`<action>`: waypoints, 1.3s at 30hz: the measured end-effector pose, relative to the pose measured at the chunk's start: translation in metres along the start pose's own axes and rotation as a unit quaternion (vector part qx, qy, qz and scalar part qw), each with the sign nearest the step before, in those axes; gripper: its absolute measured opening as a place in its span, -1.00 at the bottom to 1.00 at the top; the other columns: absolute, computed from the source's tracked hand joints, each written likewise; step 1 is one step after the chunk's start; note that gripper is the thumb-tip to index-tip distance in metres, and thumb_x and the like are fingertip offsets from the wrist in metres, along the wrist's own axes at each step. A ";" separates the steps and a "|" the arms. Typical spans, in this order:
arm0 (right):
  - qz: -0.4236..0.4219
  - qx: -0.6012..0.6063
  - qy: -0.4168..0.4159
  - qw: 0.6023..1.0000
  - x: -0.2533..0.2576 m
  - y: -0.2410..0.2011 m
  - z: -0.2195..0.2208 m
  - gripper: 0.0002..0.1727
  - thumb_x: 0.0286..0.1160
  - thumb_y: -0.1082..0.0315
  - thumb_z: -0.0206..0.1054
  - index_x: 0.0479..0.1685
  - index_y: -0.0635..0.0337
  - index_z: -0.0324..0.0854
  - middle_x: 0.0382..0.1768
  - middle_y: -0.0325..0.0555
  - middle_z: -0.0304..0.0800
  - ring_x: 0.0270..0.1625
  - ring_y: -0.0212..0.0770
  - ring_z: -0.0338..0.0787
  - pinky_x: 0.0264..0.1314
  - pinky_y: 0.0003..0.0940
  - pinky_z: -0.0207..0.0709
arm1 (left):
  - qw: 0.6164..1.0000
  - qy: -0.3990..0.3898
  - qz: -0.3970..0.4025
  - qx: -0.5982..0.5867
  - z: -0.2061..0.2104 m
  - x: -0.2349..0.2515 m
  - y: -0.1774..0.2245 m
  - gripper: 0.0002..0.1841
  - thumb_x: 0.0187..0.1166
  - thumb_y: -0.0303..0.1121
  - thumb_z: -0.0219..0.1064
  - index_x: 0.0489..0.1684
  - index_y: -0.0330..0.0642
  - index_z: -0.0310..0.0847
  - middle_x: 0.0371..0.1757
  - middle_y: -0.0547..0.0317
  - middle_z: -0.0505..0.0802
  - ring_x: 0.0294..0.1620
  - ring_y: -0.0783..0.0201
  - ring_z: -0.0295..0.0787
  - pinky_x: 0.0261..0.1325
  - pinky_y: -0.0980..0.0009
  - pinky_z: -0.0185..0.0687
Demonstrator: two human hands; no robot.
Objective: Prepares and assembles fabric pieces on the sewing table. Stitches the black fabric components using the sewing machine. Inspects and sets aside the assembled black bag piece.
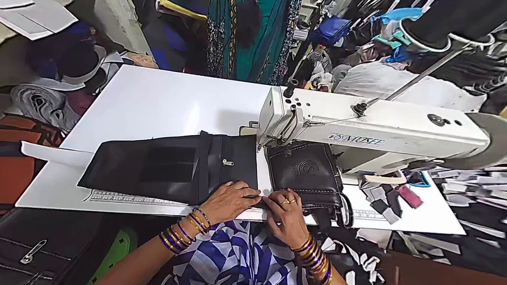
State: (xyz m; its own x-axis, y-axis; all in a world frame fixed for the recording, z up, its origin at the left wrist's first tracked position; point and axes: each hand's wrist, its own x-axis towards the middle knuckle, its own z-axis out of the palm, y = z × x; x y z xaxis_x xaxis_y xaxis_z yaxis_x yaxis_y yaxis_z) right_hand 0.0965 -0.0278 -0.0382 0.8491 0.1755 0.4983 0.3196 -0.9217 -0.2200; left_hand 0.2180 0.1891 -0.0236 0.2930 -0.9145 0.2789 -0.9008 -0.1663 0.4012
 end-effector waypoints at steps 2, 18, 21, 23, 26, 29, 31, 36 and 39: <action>0.002 -0.002 -0.002 1.000 0.009 0.004 0.003 -0.55 0.45 0.15 0.05 -0.06 0.02 0.90 -0.08 -0.02 0.89 0.16 0.14 0.78 0.42 0.23 0.35 | 1.000 -0.008 -0.002 -0.008 -0.002 0.005 -0.009 -0.62 0.76 -0.22 0.09 0.32 0.07 0.81 0.43 0.23 0.82 0.35 -0.02 0.75 0.11 0.03 0.62; 0.022 0.006 -0.014 1.000 0.073 0.034 0.025 -0.62 0.28 0.32 0.19 -0.06 0.18 0.90 0.00 0.16 0.90 0.16 0.34 0.82 0.33 0.44 0.41 | 0.998 -0.034 -0.023 -0.040 -0.022 0.045 -0.072 -0.59 0.76 -0.24 0.05 0.40 0.04 0.76 0.49 0.14 0.77 0.47 -0.07 0.67 0.35 -0.08 0.53; 0.035 0.028 -0.029 0.999 0.073 0.035 0.017 -0.61 0.28 0.42 0.26 0.06 0.21 0.88 0.12 0.15 0.88 0.30 0.32 0.78 0.46 0.41 0.39 | 1.000 0.001 -0.008 -0.030 -0.018 0.051 -0.077 -0.59 0.69 -0.27 0.09 0.34 0.02 0.80 0.43 0.14 0.81 0.42 -0.13 0.71 0.29 -0.18 0.55; 0.058 0.042 0.011 0.997 0.058 0.039 -0.001 -0.66 0.38 0.40 0.28 0.03 0.18 0.89 0.16 0.07 0.90 0.37 0.19 0.78 0.51 0.21 0.49 | 0.999 0.029 0.003 -0.012 -0.015 0.051 -0.079 -0.59 0.69 -0.24 0.09 0.30 0.04 0.83 0.40 0.20 0.84 0.37 -0.12 0.74 0.22 -0.14 0.60; 0.242 -0.047 0.139 0.959 0.010 0.062 -0.059 -0.78 0.42 0.48 0.30 -0.17 0.33 0.88 -0.13 0.15 0.92 0.00 0.05 0.91 0.14 -0.05 0.74 | 0.998 0.062 0.009 -0.007 -0.009 0.050 -0.083 -0.57 0.68 -0.18 0.05 0.23 0.06 0.86 0.35 0.21 0.87 0.30 -0.11 0.78 0.15 -0.10 0.63; 0.487 -0.150 0.096 0.855 -0.042 0.103 -0.126 -0.71 0.49 0.43 0.37 0.03 0.50 0.77 0.03 0.48 0.80 0.06 0.36 0.84 0.15 0.25 0.61 | 0.997 0.078 0.007 -0.005 -0.005 0.050 -0.084 -0.55 0.64 -0.17 0.02 0.19 0.04 0.88 0.30 0.19 0.89 0.27 -0.13 0.80 0.12 -0.09 0.64; 0.573 -0.152 0.045 0.804 -0.059 0.123 -0.143 -0.51 0.48 0.27 0.48 0.27 0.47 0.68 0.22 0.53 0.69 0.19 0.43 0.76 0.28 0.34 0.50 | 0.997 0.080 0.008 -0.002 -0.005 0.051 -0.084 -0.55 0.64 -0.18 0.02 0.19 0.02 0.88 0.31 0.18 0.89 0.26 -0.14 0.80 0.13 -0.08 0.63; 0.556 -0.176 0.050 0.811 -0.074 0.143 -0.131 -0.64 0.52 0.33 0.38 0.08 0.49 0.77 0.10 0.50 0.77 0.20 0.41 0.77 0.33 0.30 0.48 | 0.997 0.072 0.003 0.008 -0.007 0.050 -0.079 -0.56 0.65 -0.23 0.03 0.24 0.01 0.86 0.35 0.20 0.87 0.30 -0.14 0.79 0.17 -0.10 0.63; 0.484 -0.196 0.130 0.843 -0.072 0.129 -0.127 -0.74 0.51 0.46 0.33 -0.06 0.54 0.79 0.12 0.51 0.77 0.17 0.43 0.80 0.26 0.28 0.56 | 0.998 0.057 -0.004 0.005 -0.010 0.051 -0.075 -0.60 0.68 -0.26 0.10 0.27 -0.02 0.83 0.38 0.15 0.84 0.35 -0.17 0.76 0.21 -0.17 0.60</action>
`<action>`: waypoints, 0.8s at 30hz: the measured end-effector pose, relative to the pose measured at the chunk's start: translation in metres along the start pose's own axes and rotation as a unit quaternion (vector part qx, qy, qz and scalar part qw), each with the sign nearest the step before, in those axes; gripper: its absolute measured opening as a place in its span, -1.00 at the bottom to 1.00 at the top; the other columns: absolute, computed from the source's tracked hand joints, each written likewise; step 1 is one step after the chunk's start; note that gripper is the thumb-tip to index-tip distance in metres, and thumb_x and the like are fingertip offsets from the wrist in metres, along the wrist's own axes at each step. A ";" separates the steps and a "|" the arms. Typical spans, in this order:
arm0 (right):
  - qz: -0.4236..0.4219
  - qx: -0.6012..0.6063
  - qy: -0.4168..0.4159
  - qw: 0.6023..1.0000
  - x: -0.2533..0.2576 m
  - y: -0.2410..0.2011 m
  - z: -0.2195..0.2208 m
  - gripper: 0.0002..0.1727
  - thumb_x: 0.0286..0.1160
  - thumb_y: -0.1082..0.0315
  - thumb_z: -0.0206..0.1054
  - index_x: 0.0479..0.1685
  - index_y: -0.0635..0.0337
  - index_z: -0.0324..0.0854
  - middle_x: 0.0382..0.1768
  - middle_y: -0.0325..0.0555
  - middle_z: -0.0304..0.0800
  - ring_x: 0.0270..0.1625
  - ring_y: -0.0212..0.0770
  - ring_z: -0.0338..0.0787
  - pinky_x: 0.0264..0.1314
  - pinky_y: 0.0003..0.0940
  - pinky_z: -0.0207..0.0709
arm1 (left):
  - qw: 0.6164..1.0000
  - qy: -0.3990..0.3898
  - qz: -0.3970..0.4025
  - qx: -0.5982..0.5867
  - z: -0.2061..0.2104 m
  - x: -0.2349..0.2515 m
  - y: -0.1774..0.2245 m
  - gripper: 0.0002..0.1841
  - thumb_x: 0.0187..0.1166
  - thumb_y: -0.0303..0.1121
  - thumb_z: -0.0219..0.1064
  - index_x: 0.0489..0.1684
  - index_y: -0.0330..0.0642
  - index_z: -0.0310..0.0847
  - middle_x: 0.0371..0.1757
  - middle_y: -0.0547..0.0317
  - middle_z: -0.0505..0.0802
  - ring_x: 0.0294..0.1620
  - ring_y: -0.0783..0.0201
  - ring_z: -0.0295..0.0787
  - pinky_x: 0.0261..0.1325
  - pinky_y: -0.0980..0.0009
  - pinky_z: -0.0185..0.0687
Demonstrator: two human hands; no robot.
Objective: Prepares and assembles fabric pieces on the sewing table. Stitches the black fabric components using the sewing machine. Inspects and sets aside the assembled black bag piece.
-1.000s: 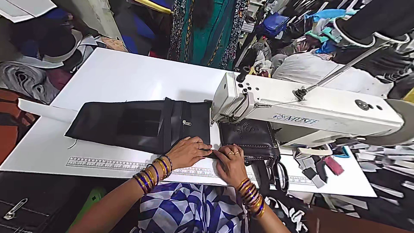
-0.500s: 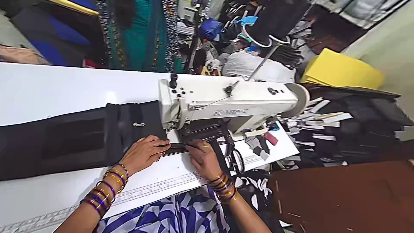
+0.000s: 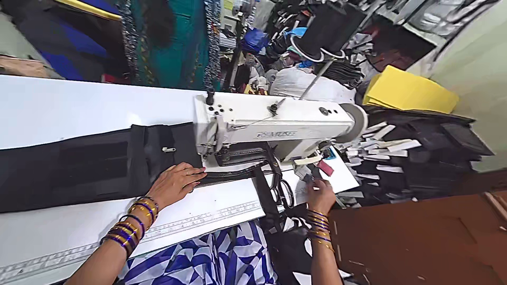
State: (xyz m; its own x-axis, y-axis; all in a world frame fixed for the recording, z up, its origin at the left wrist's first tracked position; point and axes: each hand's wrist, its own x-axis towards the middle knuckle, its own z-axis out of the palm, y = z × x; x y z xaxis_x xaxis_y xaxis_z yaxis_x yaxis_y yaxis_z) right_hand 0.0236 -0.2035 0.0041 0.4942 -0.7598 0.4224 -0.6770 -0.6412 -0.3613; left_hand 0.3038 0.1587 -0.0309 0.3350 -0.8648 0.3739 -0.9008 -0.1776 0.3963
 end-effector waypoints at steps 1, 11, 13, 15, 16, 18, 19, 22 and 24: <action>-0.044 0.012 0.047 0.998 -0.007 -0.012 -0.001 -0.76 0.47 0.48 0.32 -0.13 0.54 0.79 0.11 0.50 0.79 0.15 0.44 0.80 0.21 0.26 0.58 | 1.000 -0.006 -0.006 0.001 -0.002 0.000 0.002 -0.63 0.69 -0.27 0.13 0.28 -0.02 0.83 0.39 0.15 0.84 0.37 -0.15 0.75 0.23 -0.18 0.60; -0.341 0.178 -0.053 0.921 -0.138 -0.198 0.070 -0.81 0.32 0.46 0.34 -0.39 0.25 0.90 -0.17 0.10 0.93 -0.09 0.17 0.89 -0.08 0.04 0.68 | 0.998 -0.053 -0.020 -0.012 -0.011 0.003 0.006 -0.62 0.81 -0.27 0.07 0.37 -0.02 0.77 0.48 0.19 0.78 0.47 -0.04 0.68 0.27 -0.04 0.58; -0.317 0.161 -0.073 0.932 -0.138 -0.205 0.070 -0.77 0.37 0.43 0.33 -0.20 0.17 0.94 -0.05 0.17 0.90 0.00 0.28 0.84 -0.05 0.18 0.59 | 0.999 -0.037 -0.014 -0.022 -0.009 0.000 0.004 -0.62 0.81 -0.25 0.07 0.33 -0.03 0.80 0.43 0.21 0.82 0.43 -0.01 0.70 0.24 0.00 0.58; -0.298 0.136 -0.079 0.942 -0.134 -0.210 0.070 -0.70 0.39 0.36 0.32 -0.05 0.04 0.95 0.04 0.20 0.84 0.08 0.32 0.75 -0.06 0.19 0.47 | 0.999 -0.032 -0.011 -0.025 -0.008 0.002 0.001 -0.61 0.82 -0.24 0.04 0.34 -0.03 0.80 0.42 0.23 0.82 0.42 0.00 0.71 0.24 0.03 0.57; -0.291 0.129 -0.085 0.944 -0.133 -0.213 0.070 -0.69 0.40 0.33 0.32 0.00 0.01 0.94 0.06 0.21 0.82 0.09 0.34 0.72 -0.07 0.19 0.44 | 0.999 -0.033 -0.012 -0.028 -0.008 0.002 0.001 -0.60 0.82 -0.23 0.04 0.34 -0.02 0.79 0.42 0.23 0.83 0.42 0.01 0.70 0.25 0.03 0.56; -0.278 0.118 -0.102 0.948 -0.131 -0.219 0.070 -0.67 0.43 0.31 0.32 0.07 -0.02 0.93 0.06 0.23 0.81 0.10 0.34 0.71 -0.06 0.21 0.42 | 0.998 -0.040 -0.017 -0.034 -0.009 0.002 0.001 -0.61 0.82 -0.24 0.04 0.36 -0.02 0.79 0.41 0.23 0.83 0.44 0.01 0.70 0.30 0.03 0.55; -0.273 0.112 -0.111 0.949 -0.130 -0.222 0.070 -0.67 0.44 0.31 0.32 0.09 -0.02 0.92 0.06 0.23 0.80 0.12 0.34 0.70 -0.05 0.22 0.41 | 0.998 -0.041 -0.018 -0.035 -0.009 0.002 0.001 -0.61 0.81 -0.25 0.05 0.35 -0.02 0.79 0.41 0.22 0.83 0.43 0.01 0.70 0.29 0.03 0.55; -0.262 0.099 -0.142 0.949 -0.126 -0.230 0.071 -0.70 0.50 0.26 0.33 0.08 0.03 0.92 0.05 0.27 0.79 0.14 0.38 0.68 0.00 0.25 0.40 | 0.996 -0.066 -0.033 -0.040 -0.012 0.001 0.003 -0.61 0.81 -0.27 0.04 0.35 -0.04 0.79 0.43 0.22 0.82 0.46 0.02 0.68 0.32 0.01 0.52; -0.268 0.111 -0.149 0.945 -0.123 -0.229 0.071 -0.71 0.48 0.23 0.36 0.05 0.05 0.92 0.04 0.27 0.79 0.13 0.37 0.69 -0.01 0.26 0.40 | 0.993 -0.091 -0.050 -0.052 -0.015 0.003 0.004 -0.60 0.81 -0.26 0.03 0.39 -0.03 0.77 0.46 0.22 0.80 0.51 0.04 0.64 0.37 0.00 0.47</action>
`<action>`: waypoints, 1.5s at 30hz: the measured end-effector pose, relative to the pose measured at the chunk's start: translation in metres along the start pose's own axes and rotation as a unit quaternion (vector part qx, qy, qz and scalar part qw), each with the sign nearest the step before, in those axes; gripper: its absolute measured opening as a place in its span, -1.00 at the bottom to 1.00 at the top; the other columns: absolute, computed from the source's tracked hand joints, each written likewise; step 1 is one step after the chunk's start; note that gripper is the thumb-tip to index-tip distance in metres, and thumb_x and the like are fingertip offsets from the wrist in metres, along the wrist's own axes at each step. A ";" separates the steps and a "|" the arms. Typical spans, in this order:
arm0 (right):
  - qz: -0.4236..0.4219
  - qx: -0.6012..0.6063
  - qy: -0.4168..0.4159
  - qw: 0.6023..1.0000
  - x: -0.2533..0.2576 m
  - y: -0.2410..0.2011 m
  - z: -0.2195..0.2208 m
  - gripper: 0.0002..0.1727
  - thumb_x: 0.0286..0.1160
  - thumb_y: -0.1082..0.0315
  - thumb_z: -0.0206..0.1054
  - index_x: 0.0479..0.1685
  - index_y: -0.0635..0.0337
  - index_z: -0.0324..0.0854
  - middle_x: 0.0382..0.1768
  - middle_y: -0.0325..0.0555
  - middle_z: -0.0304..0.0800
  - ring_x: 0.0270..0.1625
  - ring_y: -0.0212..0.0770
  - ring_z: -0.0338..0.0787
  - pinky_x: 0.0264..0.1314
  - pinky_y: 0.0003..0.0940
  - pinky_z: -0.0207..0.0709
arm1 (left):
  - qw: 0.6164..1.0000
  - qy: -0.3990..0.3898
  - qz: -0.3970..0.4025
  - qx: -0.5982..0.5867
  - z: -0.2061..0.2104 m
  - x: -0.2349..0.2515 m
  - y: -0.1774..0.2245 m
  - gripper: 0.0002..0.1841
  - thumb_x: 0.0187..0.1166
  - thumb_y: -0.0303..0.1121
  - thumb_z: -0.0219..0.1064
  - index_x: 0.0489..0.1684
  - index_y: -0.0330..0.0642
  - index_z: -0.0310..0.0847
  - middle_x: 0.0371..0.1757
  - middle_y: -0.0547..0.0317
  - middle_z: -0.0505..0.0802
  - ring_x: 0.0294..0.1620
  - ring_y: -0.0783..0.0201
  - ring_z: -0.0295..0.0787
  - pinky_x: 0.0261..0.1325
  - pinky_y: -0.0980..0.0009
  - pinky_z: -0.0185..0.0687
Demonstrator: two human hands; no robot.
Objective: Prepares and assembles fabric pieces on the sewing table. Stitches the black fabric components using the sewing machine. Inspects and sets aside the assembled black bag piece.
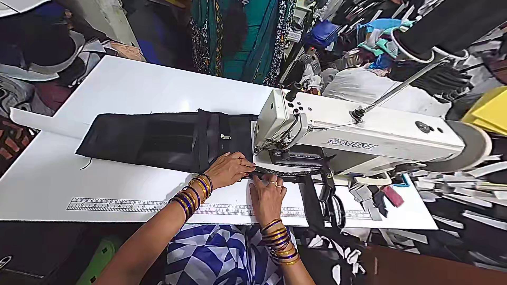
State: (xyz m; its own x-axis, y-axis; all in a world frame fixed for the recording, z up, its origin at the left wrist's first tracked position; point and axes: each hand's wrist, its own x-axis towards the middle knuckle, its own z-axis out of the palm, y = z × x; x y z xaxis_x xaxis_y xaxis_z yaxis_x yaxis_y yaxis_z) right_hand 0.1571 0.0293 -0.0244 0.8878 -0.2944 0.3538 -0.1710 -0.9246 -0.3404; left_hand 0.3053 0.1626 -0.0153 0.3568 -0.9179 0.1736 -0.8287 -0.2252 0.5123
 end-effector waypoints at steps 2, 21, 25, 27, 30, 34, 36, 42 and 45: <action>-0.013 0.022 0.010 1.000 -0.002 0.012 -0.008 -0.70 0.45 0.21 0.39 0.06 0.03 0.92 0.07 0.25 0.80 0.14 0.39 0.70 -0.01 0.30 0.42 | 1.000 -0.019 -0.011 -0.010 -0.001 0.001 0.000 -0.60 0.81 -0.25 0.03 0.40 0.00 0.76 0.48 0.23 0.78 0.56 0.05 0.60 0.40 -0.01 0.43; 0.252 -0.167 0.053 0.952 0.013 0.183 -0.131 -0.57 0.77 0.32 0.07 0.18 0.58 0.67 -0.06 0.63 0.77 0.07 0.61 0.77 0.14 0.52 0.42 | 0.995 0.084 0.026 0.046 -0.002 0.030 -0.035 -0.71 0.63 -0.37 0.28 0.14 -0.02 0.90 0.27 0.17 0.89 0.38 -0.01 0.73 0.24 -0.06 0.57; 0.281 -0.246 -0.054 0.926 0.026 0.169 -0.133 -0.59 0.75 0.44 -0.06 0.13 0.62 0.62 -0.01 0.67 0.73 0.16 0.63 0.74 0.11 0.52 0.43 | 0.993 0.102 0.040 0.052 -0.001 0.032 -0.039 -0.74 0.61 -0.36 0.28 0.04 -0.09 0.92 0.20 0.11 0.91 0.31 -0.05 0.77 0.23 -0.09 0.59; 0.290 -0.270 -0.095 0.913 0.031 0.164 -0.129 -0.61 0.74 0.48 -0.06 0.16 0.65 0.60 0.01 0.66 0.74 0.18 0.61 0.74 0.13 0.47 0.45 | 0.993 0.097 0.041 0.051 -0.002 0.033 -0.038 -0.74 0.62 -0.36 0.29 0.05 -0.09 0.92 0.20 0.10 0.91 0.32 -0.05 0.76 0.22 -0.08 0.59; 0.304 -0.290 -0.107 0.901 0.034 0.160 -0.127 -0.61 0.74 0.48 -0.06 0.15 0.62 0.62 0.01 0.60 0.77 0.18 0.55 0.76 0.14 0.41 0.47 | 0.994 0.085 0.035 0.051 0.000 0.027 -0.033 -0.71 0.63 -0.37 0.27 0.13 -0.06 0.90 0.24 0.11 0.90 0.37 -0.04 0.73 0.24 -0.06 0.58; 0.290 -0.278 -0.105 0.910 0.031 0.162 -0.135 -0.59 0.78 0.44 -0.07 0.12 0.64 0.61 0.00 0.65 0.75 0.18 0.61 0.74 0.13 0.46 0.46 | 0.997 0.064 0.031 0.030 -0.002 0.020 -0.027 -0.71 0.64 -0.37 0.29 0.18 -0.02 0.88 0.28 0.10 0.89 0.42 -0.04 0.70 0.30 -0.07 0.54; 0.242 -0.238 -0.084 0.937 0.024 0.173 -0.150 -0.60 0.75 0.37 0.05 0.10 0.60 0.67 -0.04 0.67 0.75 0.12 0.67 0.74 0.09 0.56 0.43 | 0.997 0.065 0.035 0.029 -0.002 0.021 -0.030 -0.71 0.64 -0.37 0.30 0.19 0.00 0.88 0.29 0.12 0.88 0.42 -0.03 0.71 0.31 -0.08 0.55; 0.095 -0.092 -0.119 0.984 -0.020 0.163 -0.153 -0.69 0.55 0.49 0.29 0.12 0.56 0.73 -0.09 0.54 0.82 -0.02 0.51 0.83 0.10 0.45 0.57 | 0.997 0.071 0.023 0.034 -0.005 0.030 -0.040 -0.71 0.66 -0.37 0.29 0.21 0.00 0.87 0.35 0.18 0.86 0.46 -0.04 0.67 0.36 -0.11 0.52; 0.128 -0.079 -0.113 0.982 -0.036 0.148 -0.129 -0.53 0.37 0.43 0.52 0.24 0.57 0.69 0.01 0.58 0.77 0.05 0.53 0.80 0.14 0.48 0.53 | 0.997 0.073 -0.004 0.024 -0.006 0.031 -0.035 -0.72 0.67 -0.39 0.28 0.20 -0.08 0.86 0.37 0.08 0.84 0.47 -0.10 0.65 0.35 -0.14 0.51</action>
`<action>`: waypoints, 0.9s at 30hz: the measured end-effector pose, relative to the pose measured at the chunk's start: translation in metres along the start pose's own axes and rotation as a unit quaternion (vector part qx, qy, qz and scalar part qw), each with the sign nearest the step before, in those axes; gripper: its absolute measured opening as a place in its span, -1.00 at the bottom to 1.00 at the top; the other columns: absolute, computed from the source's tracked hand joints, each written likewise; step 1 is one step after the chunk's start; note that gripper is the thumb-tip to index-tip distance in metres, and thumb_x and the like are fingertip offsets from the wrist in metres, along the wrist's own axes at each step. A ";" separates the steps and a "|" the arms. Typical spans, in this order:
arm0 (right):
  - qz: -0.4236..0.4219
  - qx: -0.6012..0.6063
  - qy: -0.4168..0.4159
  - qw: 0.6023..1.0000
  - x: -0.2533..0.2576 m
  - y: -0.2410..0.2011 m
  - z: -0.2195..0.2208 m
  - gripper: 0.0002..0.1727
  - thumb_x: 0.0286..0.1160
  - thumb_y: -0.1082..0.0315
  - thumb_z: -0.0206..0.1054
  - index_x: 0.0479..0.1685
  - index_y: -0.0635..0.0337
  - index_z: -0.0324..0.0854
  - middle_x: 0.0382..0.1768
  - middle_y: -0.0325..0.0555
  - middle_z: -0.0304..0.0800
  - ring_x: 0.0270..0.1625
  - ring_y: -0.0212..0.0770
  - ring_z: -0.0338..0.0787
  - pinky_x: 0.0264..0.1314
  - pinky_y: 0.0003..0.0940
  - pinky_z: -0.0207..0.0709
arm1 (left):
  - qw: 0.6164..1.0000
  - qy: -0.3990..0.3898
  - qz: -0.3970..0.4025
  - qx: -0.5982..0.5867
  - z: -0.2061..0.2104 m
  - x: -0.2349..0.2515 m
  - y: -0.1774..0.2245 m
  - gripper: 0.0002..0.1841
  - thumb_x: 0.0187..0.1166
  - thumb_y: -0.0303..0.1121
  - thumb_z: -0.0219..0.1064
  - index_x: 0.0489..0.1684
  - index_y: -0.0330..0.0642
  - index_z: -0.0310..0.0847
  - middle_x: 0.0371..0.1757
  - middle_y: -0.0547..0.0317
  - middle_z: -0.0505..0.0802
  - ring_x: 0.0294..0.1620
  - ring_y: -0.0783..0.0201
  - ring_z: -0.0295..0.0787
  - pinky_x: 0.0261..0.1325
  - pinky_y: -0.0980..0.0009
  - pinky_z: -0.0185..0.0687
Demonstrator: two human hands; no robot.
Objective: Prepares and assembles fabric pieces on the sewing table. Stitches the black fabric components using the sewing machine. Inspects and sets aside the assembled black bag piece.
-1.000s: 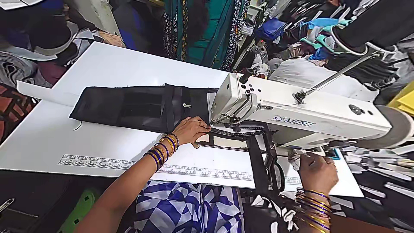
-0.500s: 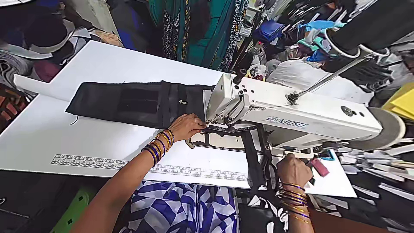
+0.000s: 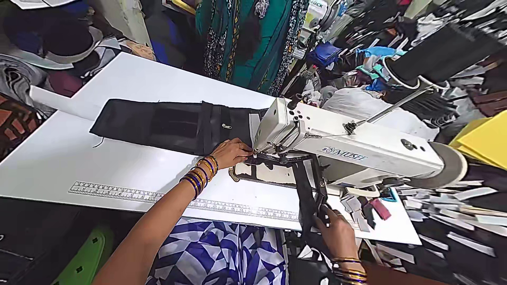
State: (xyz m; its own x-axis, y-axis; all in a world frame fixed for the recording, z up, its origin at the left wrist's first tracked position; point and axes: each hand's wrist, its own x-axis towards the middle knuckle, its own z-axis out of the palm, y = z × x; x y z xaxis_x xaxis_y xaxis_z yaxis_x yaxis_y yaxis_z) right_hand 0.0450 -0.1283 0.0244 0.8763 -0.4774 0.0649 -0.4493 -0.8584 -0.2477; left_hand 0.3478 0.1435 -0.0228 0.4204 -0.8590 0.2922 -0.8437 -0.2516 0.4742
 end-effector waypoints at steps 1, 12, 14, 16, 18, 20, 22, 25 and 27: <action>0.026 0.001 0.002 1.000 -0.001 -0.002 0.002 -0.48 0.37 0.38 0.54 0.28 0.56 0.66 -0.02 0.56 0.78 0.02 0.53 0.79 0.14 0.49 0.50 | 1.000 -0.004 -0.023 -0.003 -0.001 0.000 0.006 -0.71 0.68 -0.39 0.28 0.23 -0.09 0.85 0.39 0.06 0.82 0.49 -0.12 0.63 0.37 -0.14 0.49; 0.132 0.590 -0.107 0.790 -0.001 0.029 -0.014 -0.69 0.59 0.07 0.12 -0.32 0.06 0.62 -0.84 -0.51 0.50 -0.87 -0.64 0.41 -0.86 -0.74 0.26 | 0.972 -0.035 -0.229 0.048 0.007 0.009 0.041 -0.58 0.87 -0.29 -0.01 0.60 -0.03 0.55 0.69 0.18 0.56 0.70 -0.07 0.36 0.48 -0.13 0.33; 0.100 0.547 -0.143 0.819 0.006 0.030 -0.021 -0.48 0.16 -0.34 0.52 -0.43 -0.07 0.67 -0.83 -0.55 0.47 -0.87 -0.64 0.39 -0.88 -0.71 0.25 | 0.975 -0.015 -0.216 0.057 0.006 0.012 0.032 -0.59 0.85 -0.32 0.03 0.57 -0.03 0.59 0.66 0.18 0.60 0.67 -0.06 0.41 0.45 -0.13 0.36; 0.077 0.491 -0.181 0.848 0.019 0.025 -0.027 -0.43 -0.06 -0.43 0.58 -0.46 -0.14 0.67 -0.83 -0.58 0.46 -0.87 -0.65 0.37 -0.88 -0.69 0.23 | 0.979 0.012 -0.195 0.056 0.006 0.015 0.021 -0.60 0.82 -0.33 0.09 0.54 -0.04 0.63 0.61 0.17 0.65 0.63 -0.07 0.47 0.42 -0.14 0.39; 0.059 0.438 -0.227 0.868 0.040 0.014 -0.034 -0.58 0.05 -0.22 0.54 -0.42 -0.12 0.63 -0.84 -0.60 0.44 -0.87 -0.64 0.36 -0.87 -0.69 0.21 | 0.983 0.027 -0.175 0.057 0.005 0.018 0.009 -0.61 0.81 -0.33 0.12 0.53 -0.06 0.64 0.59 0.15 0.67 0.61 -0.09 0.48 0.41 -0.16 0.39; 0.040 0.386 -0.283 0.877 0.065 0.000 -0.040 -0.75 0.15 0.00 0.45 -0.37 -0.09 0.61 -0.84 -0.60 0.43 -0.86 -0.63 0.37 -0.84 -0.69 0.23 | 0.985 0.038 -0.158 0.065 0.004 0.021 -0.002 -0.62 0.79 -0.34 0.14 0.48 -0.07 0.68 0.55 0.14 0.71 0.56 -0.09 0.54 0.36 -0.15 0.43; 0.012 0.360 -0.328 0.873 0.088 -0.014 -0.044 -0.92 0.27 0.21 0.37 -0.38 -0.07 0.60 -0.83 -0.57 0.46 -0.85 -0.61 0.39 -0.82 -0.68 0.24 | 0.985 0.032 -0.151 0.074 0.001 0.023 -0.005 -0.62 0.80 -0.33 0.13 0.48 -0.07 0.68 0.55 0.12 0.71 0.56 -0.09 0.54 0.39 -0.16 0.39; -0.028 0.336 -0.351 0.874 0.107 -0.025 -0.047 -0.91 0.41 0.36 0.31 -0.41 -0.05 0.59 -0.83 -0.55 0.48 -0.85 -0.62 0.39 -0.82 -0.69 0.22 | 0.977 0.043 -0.152 0.146 -0.001 0.016 0.007 -0.59 0.74 -0.48 0.13 0.51 -0.10 0.64 0.64 0.10 0.63 0.75 -0.07 0.36 0.64 -0.25 0.10; -0.040 0.328 -0.330 0.884 0.102 -0.020 -0.052 -0.92 0.38 0.36 0.31 -0.40 -0.07 0.61 -0.83 -0.58 0.51 -0.84 -0.64 0.39 -0.81 -0.69 0.23 | 0.965 0.083 -0.140 0.204 -0.014 -0.009 0.022 -0.44 0.62 -0.67 0.15 0.61 -0.02 0.54 0.74 0.10 0.51 0.83 -0.10 0.22 0.66 -0.33 0.03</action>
State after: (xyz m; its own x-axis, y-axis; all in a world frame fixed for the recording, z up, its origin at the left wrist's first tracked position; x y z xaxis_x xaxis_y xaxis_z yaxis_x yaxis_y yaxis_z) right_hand 0.1342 -0.1701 0.0866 0.9089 -0.0203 -0.4166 -0.3727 -0.4880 -0.7893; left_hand 0.3299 0.1524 -0.0035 0.6698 -0.6577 0.3446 -0.7367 -0.6467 0.1977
